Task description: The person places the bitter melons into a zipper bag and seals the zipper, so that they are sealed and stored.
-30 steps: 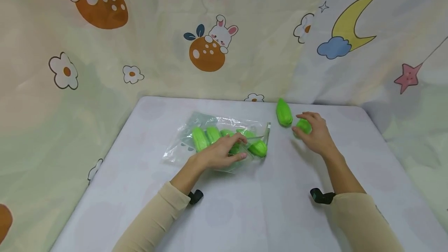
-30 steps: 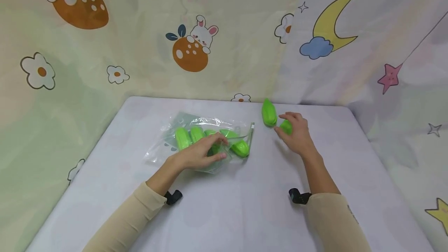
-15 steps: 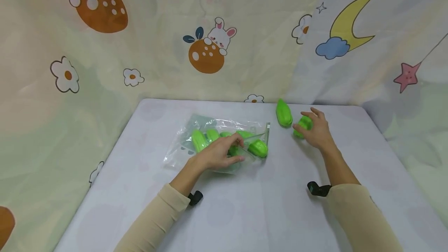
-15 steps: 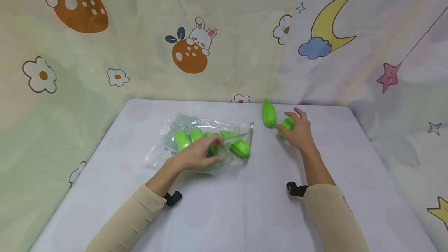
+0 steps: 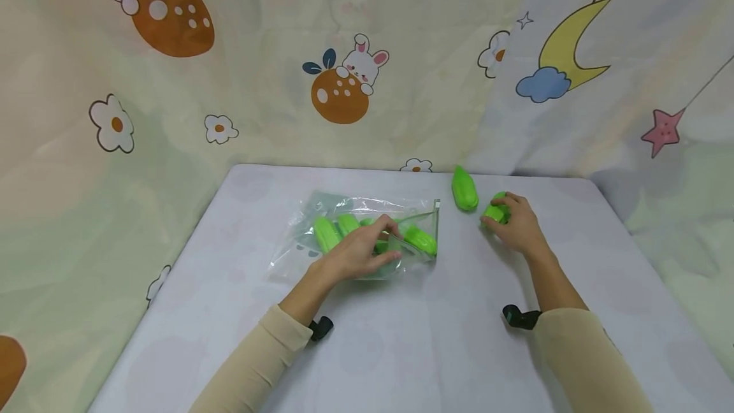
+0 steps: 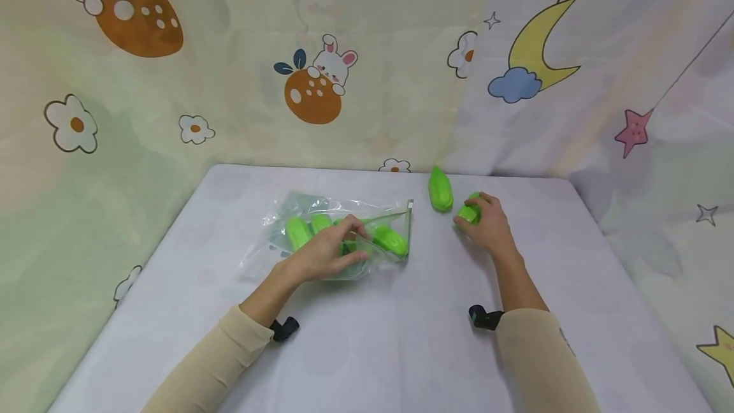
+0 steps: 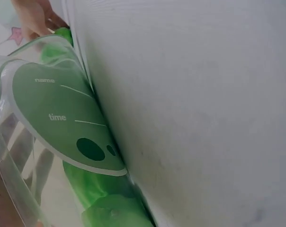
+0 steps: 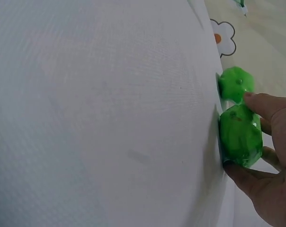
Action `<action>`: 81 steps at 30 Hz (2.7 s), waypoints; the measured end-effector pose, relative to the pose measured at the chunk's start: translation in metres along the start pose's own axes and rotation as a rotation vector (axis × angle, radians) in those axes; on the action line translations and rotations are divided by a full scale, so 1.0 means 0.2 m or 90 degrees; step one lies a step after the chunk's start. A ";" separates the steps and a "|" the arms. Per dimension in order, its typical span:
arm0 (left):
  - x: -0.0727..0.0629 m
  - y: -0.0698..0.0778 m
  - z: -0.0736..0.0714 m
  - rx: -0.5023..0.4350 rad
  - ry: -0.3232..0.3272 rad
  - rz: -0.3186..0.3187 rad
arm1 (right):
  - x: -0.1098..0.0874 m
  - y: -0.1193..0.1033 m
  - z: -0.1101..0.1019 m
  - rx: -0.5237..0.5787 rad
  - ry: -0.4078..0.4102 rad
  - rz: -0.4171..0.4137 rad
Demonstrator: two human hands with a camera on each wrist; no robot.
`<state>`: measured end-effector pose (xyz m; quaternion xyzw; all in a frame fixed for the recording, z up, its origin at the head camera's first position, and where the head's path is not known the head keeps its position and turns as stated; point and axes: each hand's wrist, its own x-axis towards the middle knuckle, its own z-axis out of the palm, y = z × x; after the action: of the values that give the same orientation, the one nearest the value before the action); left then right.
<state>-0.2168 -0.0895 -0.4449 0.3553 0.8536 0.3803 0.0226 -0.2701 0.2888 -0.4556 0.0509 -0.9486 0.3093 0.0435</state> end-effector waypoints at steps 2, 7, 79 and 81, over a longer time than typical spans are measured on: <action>0.00 0.00 0.00 -0.001 0.005 0.004 | -0.01 0.01 0.01 0.001 0.012 0.002; -0.01 0.01 0.01 -0.005 0.010 0.006 | -0.04 0.01 0.02 0.004 0.017 0.005; 0.03 0.03 0.02 0.033 0.119 0.084 | -0.26 -0.19 0.08 0.305 -0.097 -0.226; 0.03 0.03 0.02 0.037 0.120 0.087 | -0.27 -0.19 0.08 0.304 -0.099 -0.224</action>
<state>-0.2169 -0.0804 -0.4424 0.3759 0.8364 0.3876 -0.0942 -0.2136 0.2521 -0.4528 0.2466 -0.8264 0.5061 0.0107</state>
